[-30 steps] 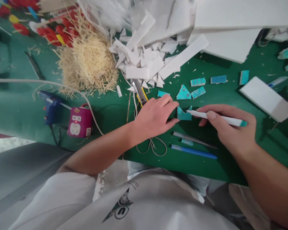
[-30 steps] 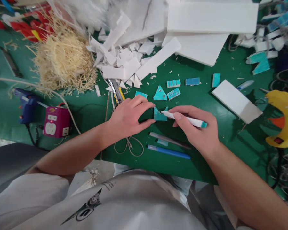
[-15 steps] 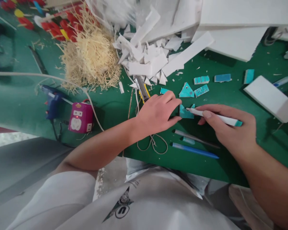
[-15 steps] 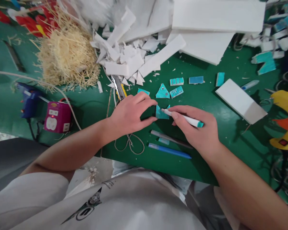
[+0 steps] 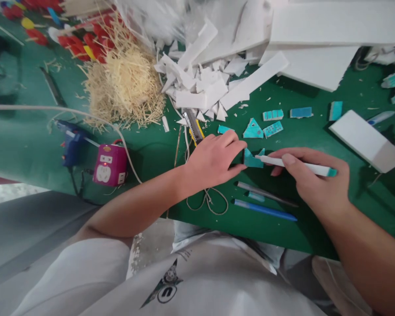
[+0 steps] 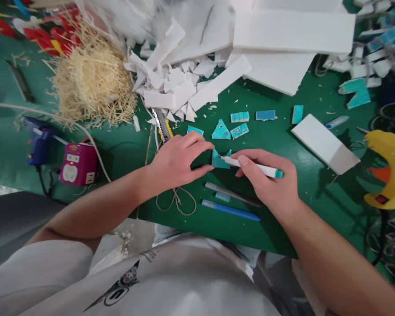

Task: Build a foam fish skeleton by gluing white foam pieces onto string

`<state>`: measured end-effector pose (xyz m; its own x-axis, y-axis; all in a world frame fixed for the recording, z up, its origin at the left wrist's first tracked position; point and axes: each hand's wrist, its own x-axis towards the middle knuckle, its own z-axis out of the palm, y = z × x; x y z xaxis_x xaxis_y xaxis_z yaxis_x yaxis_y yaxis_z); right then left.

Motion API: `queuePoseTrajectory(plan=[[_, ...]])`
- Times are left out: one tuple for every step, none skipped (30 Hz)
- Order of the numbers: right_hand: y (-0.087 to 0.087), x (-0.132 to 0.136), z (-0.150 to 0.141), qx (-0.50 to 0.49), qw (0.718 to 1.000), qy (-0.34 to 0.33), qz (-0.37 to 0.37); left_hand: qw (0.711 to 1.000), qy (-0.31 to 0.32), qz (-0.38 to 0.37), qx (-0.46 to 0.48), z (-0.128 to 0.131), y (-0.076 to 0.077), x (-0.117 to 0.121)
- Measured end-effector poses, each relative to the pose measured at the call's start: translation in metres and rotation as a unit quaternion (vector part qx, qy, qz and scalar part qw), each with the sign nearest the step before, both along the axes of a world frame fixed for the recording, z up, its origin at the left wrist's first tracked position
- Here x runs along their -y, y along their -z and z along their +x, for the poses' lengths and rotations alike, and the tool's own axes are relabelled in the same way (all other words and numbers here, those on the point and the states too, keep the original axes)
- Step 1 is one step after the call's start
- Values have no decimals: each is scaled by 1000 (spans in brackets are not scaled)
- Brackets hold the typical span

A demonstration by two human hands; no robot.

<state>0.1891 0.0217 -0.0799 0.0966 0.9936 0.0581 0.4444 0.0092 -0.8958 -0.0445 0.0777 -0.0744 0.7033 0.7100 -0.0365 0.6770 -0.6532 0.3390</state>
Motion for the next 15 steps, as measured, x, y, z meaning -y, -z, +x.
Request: queuePoseTrajectory(plan=[[0, 0, -1, 1, 1000, 0, 1, 1000, 0, -2, 0, 0, 0, 0], [0, 0, -1, 4, 1000, -2, 3, 1000, 1, -4, 0, 0, 0, -1], [1, 0, -1, 9, 1000, -6, 6, 1000, 1, -4, 0, -1, 0, -1], [1, 1, -1, 14, 1000, -13, 9, 1000, 1, -3, 2, -1, 0, -1], [2, 1, 0, 16, 1000, -22, 11, 1000, 2, 1, 4, -1, 1, -1], [3, 1, 0, 16, 999, -31, 11, 1000, 2, 5, 6, -1, 1, -1], [4, 2, 1, 14, 999, -38, 8, 1000, 2, 9, 9, -1, 1, -1], [4, 2, 1, 10, 999, -40, 3, 1000, 2, 13, 11, -1, 2, 0], [4, 2, 1, 7, 999, -36, 1, 1000, 2, 16, 12, -1, 2, 0], [4, 2, 1, 6, 999, -31, 2, 1000, 3, 17, 13, -1, 2, 0], [4, 2, 0, 7, 1000, -23, 7, 1000, 3, 18, 13, -1, 2, 0], [3, 2, 0, 10, 1000, -20, 9, 1000, 3, 17, 12, -1, 1, 0], [3, 2, -1, 12, 1000, -21, 11, 1000, 3, 17, 10, -1, 1, 1], [3, 2, -1, 12, 1000, -26, 9, 1000, 3, 17, 9, -1, 1, 1], [2, 2, -1, 11, 999, -33, 5, 1000, 4, 17, 9, -1, 1, 1]])
